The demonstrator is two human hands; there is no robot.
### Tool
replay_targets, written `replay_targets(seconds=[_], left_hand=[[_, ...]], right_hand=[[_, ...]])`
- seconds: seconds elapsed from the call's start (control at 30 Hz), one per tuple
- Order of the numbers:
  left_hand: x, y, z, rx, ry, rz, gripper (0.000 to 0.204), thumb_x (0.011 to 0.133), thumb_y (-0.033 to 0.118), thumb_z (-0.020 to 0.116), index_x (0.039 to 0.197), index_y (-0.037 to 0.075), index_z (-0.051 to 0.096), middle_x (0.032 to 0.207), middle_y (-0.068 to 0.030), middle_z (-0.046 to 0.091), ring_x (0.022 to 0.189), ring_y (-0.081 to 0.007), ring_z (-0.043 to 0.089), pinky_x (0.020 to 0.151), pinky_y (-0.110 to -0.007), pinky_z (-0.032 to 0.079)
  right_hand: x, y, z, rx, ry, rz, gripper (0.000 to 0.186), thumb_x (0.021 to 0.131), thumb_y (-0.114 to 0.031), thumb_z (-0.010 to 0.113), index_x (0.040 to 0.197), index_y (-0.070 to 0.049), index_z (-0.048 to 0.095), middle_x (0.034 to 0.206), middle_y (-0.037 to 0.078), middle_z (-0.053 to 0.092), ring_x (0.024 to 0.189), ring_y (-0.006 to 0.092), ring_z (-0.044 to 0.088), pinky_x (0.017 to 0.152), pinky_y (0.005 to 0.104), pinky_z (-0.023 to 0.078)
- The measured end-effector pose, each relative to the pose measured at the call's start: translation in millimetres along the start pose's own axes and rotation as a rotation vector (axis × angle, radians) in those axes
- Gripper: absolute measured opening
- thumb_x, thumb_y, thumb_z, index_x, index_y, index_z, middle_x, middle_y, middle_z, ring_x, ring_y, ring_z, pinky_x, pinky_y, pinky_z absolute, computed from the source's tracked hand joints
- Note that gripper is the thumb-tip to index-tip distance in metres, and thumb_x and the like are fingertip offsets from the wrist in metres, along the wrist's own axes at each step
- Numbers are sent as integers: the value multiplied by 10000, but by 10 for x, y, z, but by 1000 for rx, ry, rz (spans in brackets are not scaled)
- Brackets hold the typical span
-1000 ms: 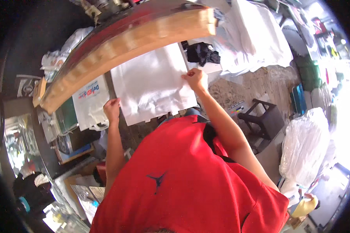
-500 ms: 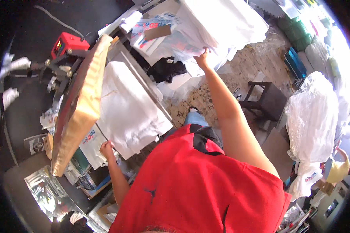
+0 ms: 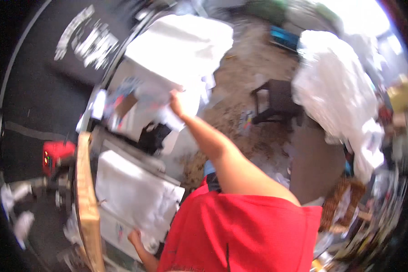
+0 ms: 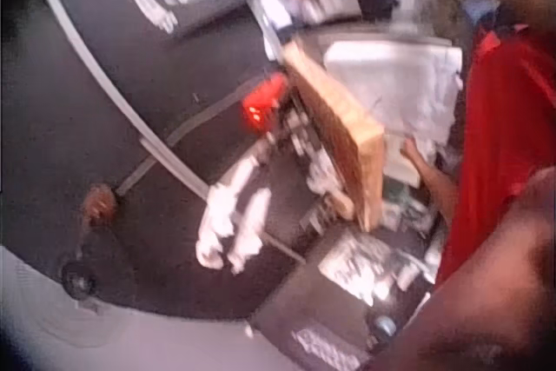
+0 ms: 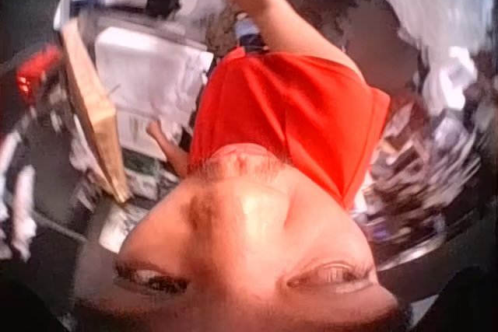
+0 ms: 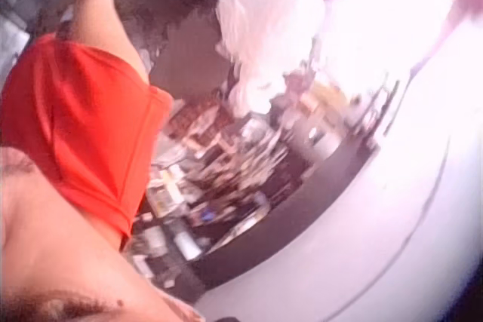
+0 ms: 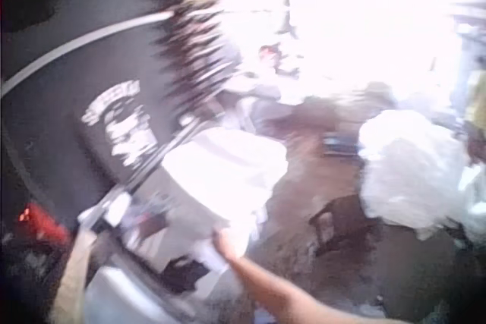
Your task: The person heat presses printed designs onto tote bags by placing each bag onto the heat press machine, positioning a transfer sheet on top, pressing the machine down, and rubbing the transfer with a cloth before setting the bags aside.
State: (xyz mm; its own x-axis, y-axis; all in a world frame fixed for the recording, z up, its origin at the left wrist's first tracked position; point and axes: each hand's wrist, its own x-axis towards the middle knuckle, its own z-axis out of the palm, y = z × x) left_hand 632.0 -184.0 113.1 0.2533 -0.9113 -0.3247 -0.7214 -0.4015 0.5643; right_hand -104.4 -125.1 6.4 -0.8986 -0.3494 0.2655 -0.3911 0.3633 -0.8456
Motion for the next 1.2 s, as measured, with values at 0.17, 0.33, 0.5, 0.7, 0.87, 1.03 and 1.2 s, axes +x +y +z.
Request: replay_targets(seconds=[0.17,0.33,0.5,0.7,0.87,1.03,1.2], left_hand=[[-690,752,84,417,239,493,218,717,130,739,718,-4,567,596,-88,525,600,-241,527,640,-415,455],[-1120,1917,1010,-123,-417,962,435,735,126,804,1052,7,531,1125,-156,566,1003,-296,565,837,-434,469],[-2291,2553,1507,-219,-584,1279,893,722,201,824,1448,27,334,1480,-169,369,1329,-350,390,1081,-461,327],[-2303,2400,1236,-822,-989,531,480,997,244,507,1435,90,387,1282,-116,591,1150,-238,579,959,-348,420],[-2311,2277,798,-994,-1274,64,396,1034,257,402,1389,83,393,1227,-211,616,1127,-320,619,1018,-476,458],[-2269,1741,798,-1210,-1083,-117,339,981,208,534,1267,27,552,1127,-77,645,1069,-249,627,960,-410,487],[-2231,761,696,-972,-736,-113,295,882,165,653,1116,-13,627,1021,-94,673,900,-183,647,775,-299,521]], right_hand=[[-304,-1683,-990,83,-159,-71,90,839,-154,604,820,-72,574,767,172,627,739,357,630,655,455,485],[-1005,-2463,-1709,252,-182,-11,71,807,-103,520,832,-37,528,718,256,590,712,469,598,604,535,449],[-1882,-2902,-1909,393,-488,4,210,688,-150,672,816,-10,582,714,165,629,692,355,639,624,414,498],[-2163,-2793,-2163,258,-534,-321,709,625,-568,834,1046,-47,600,1101,138,622,1024,321,585,866,427,463],[-2225,-1914,-2315,144,-1178,78,837,633,-404,861,1269,31,532,1231,182,615,1114,285,591,975,384,465],[-2536,-1960,-2379,546,-1238,624,383,810,-61,725,1153,53,597,992,90,685,883,172,659,808,328,546],[-2582,-1952,-1827,340,-1170,558,334,825,-36,697,1142,35,620,960,70,686,849,153,655,759,301,537]])
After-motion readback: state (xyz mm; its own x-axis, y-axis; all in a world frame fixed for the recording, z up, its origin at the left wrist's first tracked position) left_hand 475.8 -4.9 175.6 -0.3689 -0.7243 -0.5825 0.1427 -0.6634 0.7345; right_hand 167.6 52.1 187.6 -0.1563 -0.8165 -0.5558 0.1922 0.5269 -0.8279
